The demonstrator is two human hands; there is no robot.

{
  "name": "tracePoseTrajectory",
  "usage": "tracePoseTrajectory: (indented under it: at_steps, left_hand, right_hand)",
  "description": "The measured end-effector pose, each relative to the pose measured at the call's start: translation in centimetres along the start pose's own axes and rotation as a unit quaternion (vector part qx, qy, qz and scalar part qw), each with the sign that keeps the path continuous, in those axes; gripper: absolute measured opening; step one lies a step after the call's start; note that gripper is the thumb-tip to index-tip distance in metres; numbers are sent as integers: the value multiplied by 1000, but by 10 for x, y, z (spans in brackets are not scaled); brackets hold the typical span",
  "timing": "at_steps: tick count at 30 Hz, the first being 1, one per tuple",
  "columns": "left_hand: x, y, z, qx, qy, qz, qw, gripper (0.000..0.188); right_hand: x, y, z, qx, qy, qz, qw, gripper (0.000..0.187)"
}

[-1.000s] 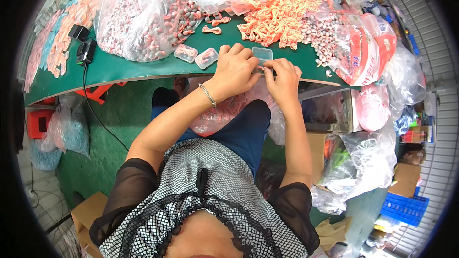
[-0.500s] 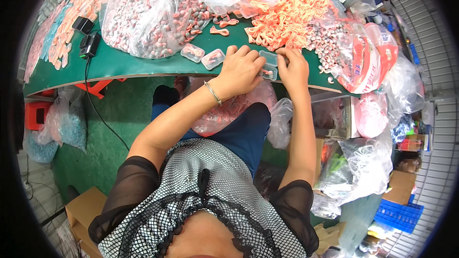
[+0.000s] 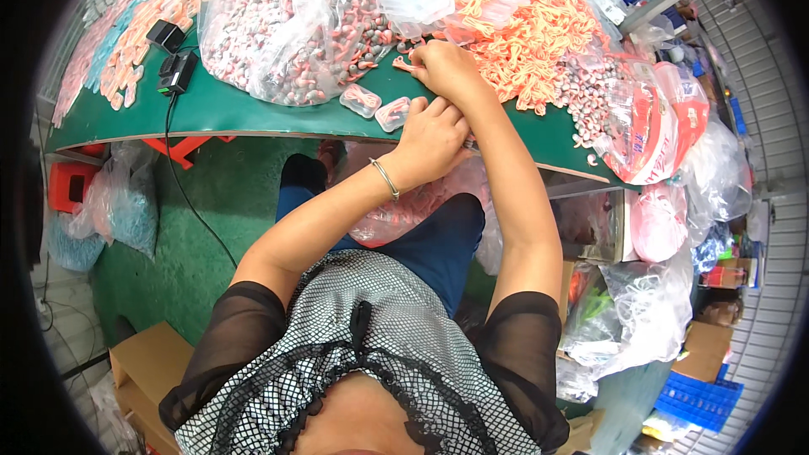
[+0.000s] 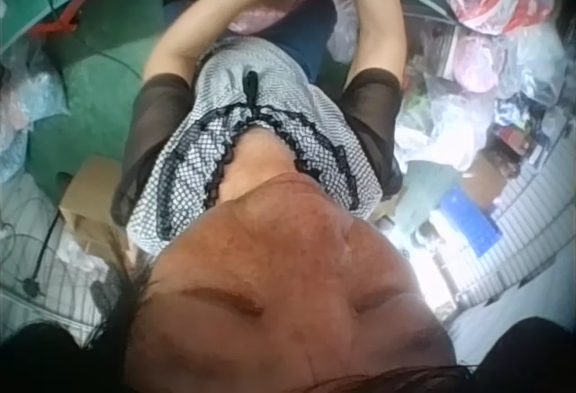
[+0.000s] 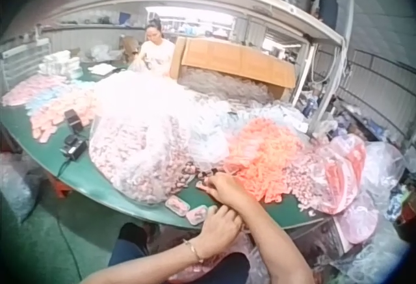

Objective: The person is sorting small pink and white plastic components and placing them into small clear plastic boxes.

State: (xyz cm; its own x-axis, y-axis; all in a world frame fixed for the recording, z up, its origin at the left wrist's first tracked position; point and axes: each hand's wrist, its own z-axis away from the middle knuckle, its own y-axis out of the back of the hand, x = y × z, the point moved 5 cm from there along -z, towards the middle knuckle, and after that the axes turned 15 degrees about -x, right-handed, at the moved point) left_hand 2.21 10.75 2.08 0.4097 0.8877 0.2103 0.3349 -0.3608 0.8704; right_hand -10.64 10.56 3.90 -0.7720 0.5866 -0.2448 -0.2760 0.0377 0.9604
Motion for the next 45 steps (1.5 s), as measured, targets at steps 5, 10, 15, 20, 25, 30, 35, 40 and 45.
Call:
tracePoseTrajectory:
  at_steps: [5,10,15,20,25,30,35,40,45]
  left_hand:
    - [-6,0,2,-35,18,43,998,41]
    - [-12,-2,2,-69,28,80,994,48]
    - [-14,-2,-1,-75,34,98,992,52]
    - [-14,-2,-2,-93,39,94,990,52]
    - [-14,-2,-2,-106,43,98,989,52]
    - [-14,-1,-2,-106,43,94,989,51]
    - [-15,1,-2,-94,39,93,990,50]
    - [-14,-2,-3,-105,44,90,989,53]
    - [-13,4,-2,-87,70,122,986,60]
  right_hand:
    - [15,19,41,85,-8,-161,983,15]
    - [42,7,134,157,-46,-241,957,11]
    - [33,-4,162,185,-26,-195,963,14]
    - [10,4,161,176,-5,-57,983,13]
    - [17,-4,163,155,20,-49,986,12]
    - [19,-4,163,154,24,-48,987,11]
    - [46,-8,148,179,-52,-44,982,17]
    - [60,-16,143,150,-77,-154,973,20]
    - [57,-12,154,200,-24,-207,957,23]
